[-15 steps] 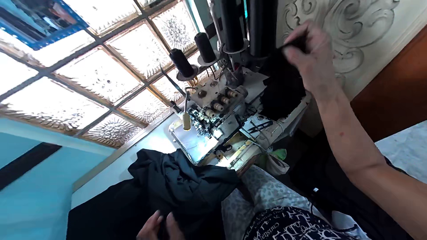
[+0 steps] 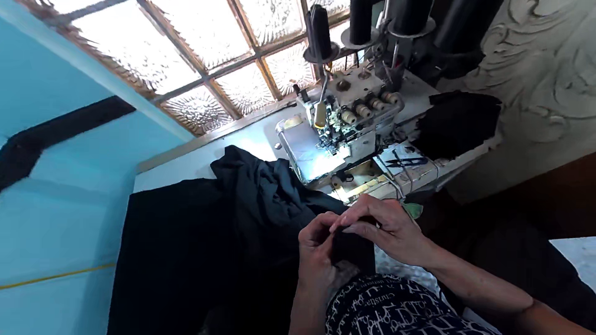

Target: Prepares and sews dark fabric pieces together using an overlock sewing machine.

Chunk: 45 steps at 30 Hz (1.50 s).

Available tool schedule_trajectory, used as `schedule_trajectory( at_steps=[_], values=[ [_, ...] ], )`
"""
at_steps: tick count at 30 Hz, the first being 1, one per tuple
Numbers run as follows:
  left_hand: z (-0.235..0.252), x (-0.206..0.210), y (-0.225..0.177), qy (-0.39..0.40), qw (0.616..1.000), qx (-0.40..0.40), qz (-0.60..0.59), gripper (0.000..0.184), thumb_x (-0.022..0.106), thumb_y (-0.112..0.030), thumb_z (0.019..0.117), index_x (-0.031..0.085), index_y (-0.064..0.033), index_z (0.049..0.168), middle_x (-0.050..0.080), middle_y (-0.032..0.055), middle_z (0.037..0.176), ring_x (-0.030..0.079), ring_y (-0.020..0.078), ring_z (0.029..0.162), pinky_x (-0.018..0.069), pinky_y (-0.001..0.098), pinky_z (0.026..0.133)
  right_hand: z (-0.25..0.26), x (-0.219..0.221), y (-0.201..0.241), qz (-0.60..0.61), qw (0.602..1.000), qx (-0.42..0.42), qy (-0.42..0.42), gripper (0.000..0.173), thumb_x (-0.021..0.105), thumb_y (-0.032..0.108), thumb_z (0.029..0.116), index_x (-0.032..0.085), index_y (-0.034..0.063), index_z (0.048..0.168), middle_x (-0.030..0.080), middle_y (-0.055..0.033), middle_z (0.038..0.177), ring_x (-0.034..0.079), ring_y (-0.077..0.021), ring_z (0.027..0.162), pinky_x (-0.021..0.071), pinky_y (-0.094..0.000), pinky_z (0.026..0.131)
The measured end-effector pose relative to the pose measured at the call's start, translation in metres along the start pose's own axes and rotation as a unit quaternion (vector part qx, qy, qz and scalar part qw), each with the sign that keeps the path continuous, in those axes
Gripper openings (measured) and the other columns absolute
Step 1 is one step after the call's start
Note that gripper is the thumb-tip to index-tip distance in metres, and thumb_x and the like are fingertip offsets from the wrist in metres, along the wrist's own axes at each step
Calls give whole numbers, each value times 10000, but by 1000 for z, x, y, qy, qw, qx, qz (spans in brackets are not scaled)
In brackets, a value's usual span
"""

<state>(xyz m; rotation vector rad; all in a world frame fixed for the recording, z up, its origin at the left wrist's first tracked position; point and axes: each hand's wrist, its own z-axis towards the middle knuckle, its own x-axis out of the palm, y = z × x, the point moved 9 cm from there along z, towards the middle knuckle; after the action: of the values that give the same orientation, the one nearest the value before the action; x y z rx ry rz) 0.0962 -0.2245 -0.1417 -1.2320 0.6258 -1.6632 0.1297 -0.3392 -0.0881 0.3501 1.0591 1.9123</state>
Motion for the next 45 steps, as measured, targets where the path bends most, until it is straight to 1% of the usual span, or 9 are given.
schedule_trajectory(
  at_steps=[8,17,22,26,29,31,38,42,45],
  values=[
    [-9,-3,0,-19,998,8,-64,184,672,-139,968,764,-143,1127,753,-43,1088,694,29,1007,563,222,921,-3,7,-19,84,995,22,-52,37,730,156,940,722,120,942,665,55,1047,622,23,1017,535,-135,878],
    [-19,-11,7,31,996,11,79,80,661,-160,970,700,-176,1038,661,-121,1005,620,-26,975,531,170,860,-20,11,-46,87,992,88,-38,204,784,246,896,619,148,827,629,80,983,592,39,1003,512,-131,866],
    [-33,-21,12,36,981,-6,191,59,608,-127,938,634,-89,902,686,8,1114,634,78,1107,532,254,944,-28,5,-44,-18,992,91,87,213,716,170,932,627,31,796,685,-14,848,634,8,890,509,-150,802],
    [-47,-30,22,83,993,-62,59,117,602,-274,963,673,-191,920,738,-22,1052,657,160,1184,434,435,1144,-44,13,-51,176,945,186,204,195,632,134,971,572,121,786,547,150,744,463,134,677,362,-56,596],
    [-56,-31,27,62,993,-98,22,31,640,-218,952,662,-218,974,672,-126,911,663,11,954,490,364,1083,-54,23,-62,287,899,270,190,171,691,92,925,590,203,845,604,188,761,552,110,705,459,-87,667],
    [-59,-38,24,4,993,-112,36,117,682,-191,918,678,-210,1034,693,-124,895,663,-22,847,565,220,843,-54,23,-67,293,893,301,164,221,653,-17,889,592,193,924,668,149,854,624,68,787,529,-132,733],
    [-62,-54,-10,-66,983,-115,125,99,697,-194,928,749,-197,1012,713,-122,903,656,-38,835,541,129,756,-39,9,-35,-126,979,124,100,203,482,15,896,654,60,799,607,-12,848,585,-56,845,480,-181,728],
    [-60,-53,-27,15,970,-83,230,98,679,-285,960,751,-234,1004,703,-174,979,637,-64,949,519,115,836,-56,42,-19,-390,903,-83,158,326,629,392,914,691,92,1027,701,-141,1161,629,-280,856,492,-383,677],
    [-60,-49,-33,49,944,-62,321,187,731,-358,929,702,-174,947,647,-136,900,605,-87,896,506,90,789,-67,49,-26,-439,874,-147,148,189,595,259,964,643,123,1087,701,-108,1125,603,-265,801,451,-358,661]
  ],
)
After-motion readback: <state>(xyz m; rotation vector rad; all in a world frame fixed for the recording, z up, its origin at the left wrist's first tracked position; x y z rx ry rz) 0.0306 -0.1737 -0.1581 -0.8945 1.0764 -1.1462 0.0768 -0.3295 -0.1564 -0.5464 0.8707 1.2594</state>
